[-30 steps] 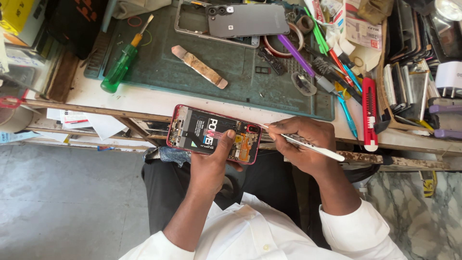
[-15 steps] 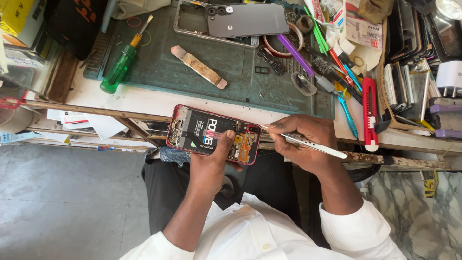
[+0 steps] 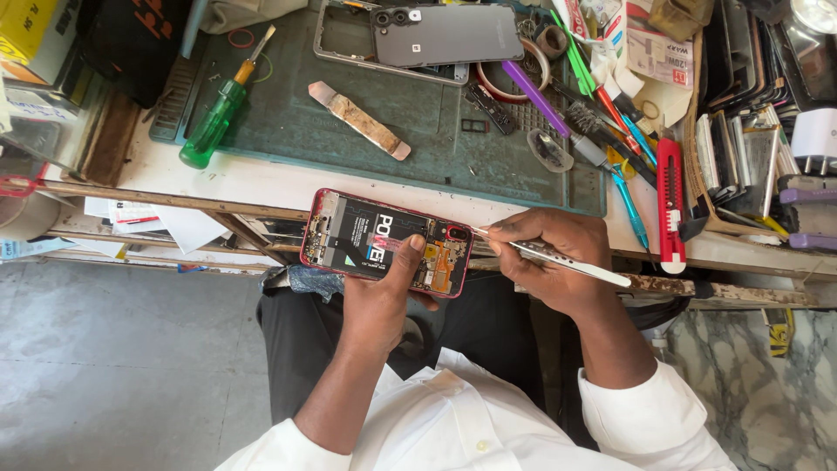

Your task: The person uses a metal spudger to carefully pry and adjust internal components inside a disassembled smartphone. The device is held in the left hand while the right hand manipulates the tool around the battery and motherboard area.

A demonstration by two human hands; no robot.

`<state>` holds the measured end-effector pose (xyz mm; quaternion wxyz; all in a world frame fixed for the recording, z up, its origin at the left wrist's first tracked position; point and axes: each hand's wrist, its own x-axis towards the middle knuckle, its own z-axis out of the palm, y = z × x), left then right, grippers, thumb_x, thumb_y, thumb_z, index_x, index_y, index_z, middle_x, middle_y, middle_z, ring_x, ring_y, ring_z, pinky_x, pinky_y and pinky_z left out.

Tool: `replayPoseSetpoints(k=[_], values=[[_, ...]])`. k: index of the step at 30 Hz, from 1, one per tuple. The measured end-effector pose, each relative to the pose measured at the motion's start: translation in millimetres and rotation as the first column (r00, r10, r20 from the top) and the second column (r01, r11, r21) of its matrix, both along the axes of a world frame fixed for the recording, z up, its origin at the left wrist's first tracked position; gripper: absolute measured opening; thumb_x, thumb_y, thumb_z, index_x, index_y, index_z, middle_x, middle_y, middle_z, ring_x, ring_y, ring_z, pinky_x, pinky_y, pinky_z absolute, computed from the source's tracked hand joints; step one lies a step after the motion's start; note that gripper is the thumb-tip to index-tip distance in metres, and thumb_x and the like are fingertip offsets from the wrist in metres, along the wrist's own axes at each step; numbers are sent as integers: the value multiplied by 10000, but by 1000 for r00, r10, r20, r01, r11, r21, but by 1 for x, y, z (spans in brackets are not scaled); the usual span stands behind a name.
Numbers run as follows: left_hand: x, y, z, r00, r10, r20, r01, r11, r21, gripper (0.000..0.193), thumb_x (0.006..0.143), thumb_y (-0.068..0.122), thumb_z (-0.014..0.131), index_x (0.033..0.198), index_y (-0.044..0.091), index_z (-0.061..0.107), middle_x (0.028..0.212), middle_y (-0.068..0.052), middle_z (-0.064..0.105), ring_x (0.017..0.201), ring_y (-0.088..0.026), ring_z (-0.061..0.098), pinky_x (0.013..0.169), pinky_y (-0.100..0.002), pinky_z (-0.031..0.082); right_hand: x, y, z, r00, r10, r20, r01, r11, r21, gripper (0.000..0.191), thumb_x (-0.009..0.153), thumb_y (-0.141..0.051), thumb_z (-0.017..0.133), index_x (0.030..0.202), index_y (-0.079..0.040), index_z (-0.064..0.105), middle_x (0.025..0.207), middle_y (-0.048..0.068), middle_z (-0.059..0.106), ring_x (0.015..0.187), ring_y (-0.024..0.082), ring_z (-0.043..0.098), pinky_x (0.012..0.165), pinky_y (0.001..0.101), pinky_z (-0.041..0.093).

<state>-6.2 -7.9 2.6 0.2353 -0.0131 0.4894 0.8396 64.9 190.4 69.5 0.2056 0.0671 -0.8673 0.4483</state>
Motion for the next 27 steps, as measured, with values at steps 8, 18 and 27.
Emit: replayPoseSetpoints(k=[8,18,27], values=[[0,-1,0,1000,-9,1,9,1000,-8,277,941,226,708,1087,-5,664,910,-115,726,671,-182,723,410,-311,555,-2,-2,0,999,3,-41,0,997,76,102,906,29,751,995,-3,712,938,92,766,830,112,744,741,239,599],[1,-1,0,1000,-13,4,13,1000,-9,290,940,227,706,1100,-11,662,922,-118,726,693,-185,730,415,-313,561,-3,-3,3,998,-15,-59,22,992,125,97,897,13,765,973,-10,708,951,101,773,855,130,765,762,251,612],[0,-1,1,1000,-4,5,4,1000,-11,297,935,241,710,1096,-2,656,920,-113,725,681,-183,727,411,-310,555,-3,-7,0,994,-33,-109,49,988,144,157,861,41,789,975,-29,707,999,114,776,904,169,779,803,273,629]])
